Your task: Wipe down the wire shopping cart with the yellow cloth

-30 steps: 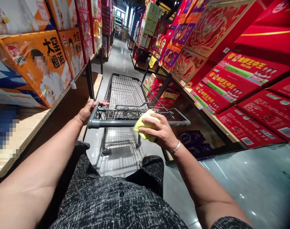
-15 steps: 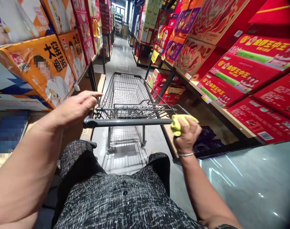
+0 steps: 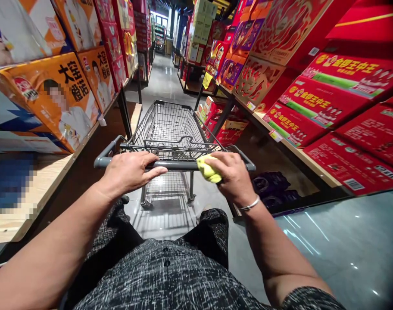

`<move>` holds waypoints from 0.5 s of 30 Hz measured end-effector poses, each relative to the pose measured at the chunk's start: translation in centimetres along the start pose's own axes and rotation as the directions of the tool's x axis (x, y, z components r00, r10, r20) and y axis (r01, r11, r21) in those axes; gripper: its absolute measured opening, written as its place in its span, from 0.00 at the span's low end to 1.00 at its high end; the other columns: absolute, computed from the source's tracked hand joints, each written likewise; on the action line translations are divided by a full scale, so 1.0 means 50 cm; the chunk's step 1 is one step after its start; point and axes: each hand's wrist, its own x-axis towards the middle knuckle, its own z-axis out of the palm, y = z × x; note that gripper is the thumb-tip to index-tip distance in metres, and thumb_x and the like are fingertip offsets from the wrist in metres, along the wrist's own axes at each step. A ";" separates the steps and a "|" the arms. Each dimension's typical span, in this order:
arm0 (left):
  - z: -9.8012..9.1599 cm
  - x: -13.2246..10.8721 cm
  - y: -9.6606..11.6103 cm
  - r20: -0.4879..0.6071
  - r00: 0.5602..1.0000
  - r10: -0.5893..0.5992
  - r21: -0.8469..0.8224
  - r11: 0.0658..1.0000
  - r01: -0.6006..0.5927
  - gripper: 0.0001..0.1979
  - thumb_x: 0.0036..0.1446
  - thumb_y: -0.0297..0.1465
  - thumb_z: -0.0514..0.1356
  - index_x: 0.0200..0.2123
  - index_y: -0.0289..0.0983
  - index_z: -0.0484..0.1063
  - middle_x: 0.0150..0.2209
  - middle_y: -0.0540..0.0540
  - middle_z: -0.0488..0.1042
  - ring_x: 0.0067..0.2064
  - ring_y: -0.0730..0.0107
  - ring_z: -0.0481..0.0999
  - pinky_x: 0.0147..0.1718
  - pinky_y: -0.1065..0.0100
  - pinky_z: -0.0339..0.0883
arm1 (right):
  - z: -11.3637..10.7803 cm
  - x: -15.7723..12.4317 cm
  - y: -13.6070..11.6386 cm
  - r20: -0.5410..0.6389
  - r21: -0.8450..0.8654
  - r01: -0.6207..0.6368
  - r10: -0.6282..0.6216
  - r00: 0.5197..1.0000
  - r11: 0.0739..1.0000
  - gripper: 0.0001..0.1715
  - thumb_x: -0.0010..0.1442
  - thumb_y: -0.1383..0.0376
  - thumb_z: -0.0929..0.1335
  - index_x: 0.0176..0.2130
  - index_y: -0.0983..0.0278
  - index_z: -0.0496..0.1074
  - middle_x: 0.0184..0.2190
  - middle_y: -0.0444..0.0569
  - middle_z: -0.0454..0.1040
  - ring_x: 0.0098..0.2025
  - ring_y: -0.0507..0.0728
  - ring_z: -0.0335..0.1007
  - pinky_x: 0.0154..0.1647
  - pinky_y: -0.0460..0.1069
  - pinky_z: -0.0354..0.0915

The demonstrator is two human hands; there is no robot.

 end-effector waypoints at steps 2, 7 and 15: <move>-0.010 0.005 -0.018 -0.003 0.997 -0.080 0.032 0.996 0.080 0.29 0.63 0.58 0.47 0.32 0.44 0.76 0.35 0.46 0.78 0.35 0.52 0.77 0.30 0.61 0.60 | -0.030 -0.017 0.046 0.025 -0.045 -0.055 0.056 0.998 0.997 0.25 0.60 0.69 0.68 0.55 0.50 0.74 0.53 0.48 0.74 0.50 0.64 0.63 0.50 0.60 0.64; -0.023 0.014 -0.073 -0.082 0.966 -0.246 0.111 0.961 0.254 0.30 0.64 0.54 0.46 0.22 0.39 0.69 0.27 0.42 0.73 0.33 0.51 0.75 0.33 0.58 0.60 | -0.081 -0.040 0.089 0.035 -0.066 -0.141 0.144 0.989 0.988 0.21 0.58 0.67 0.69 0.51 0.51 0.77 0.51 0.49 0.75 0.48 0.64 0.65 0.48 0.60 0.66; 0.005 0.022 0.020 -0.263 0.963 0.054 -0.135 0.987 -0.092 0.17 0.65 0.42 0.53 0.46 0.41 0.76 0.47 0.43 0.79 0.51 0.50 0.75 0.55 0.49 0.57 | 0.033 0.047 0.140 0.072 0.465 -0.216 0.206 0.976 0.858 0.16 0.59 0.58 0.70 0.46 0.60 0.78 0.47 0.51 0.76 0.49 0.60 0.72 0.54 0.57 0.67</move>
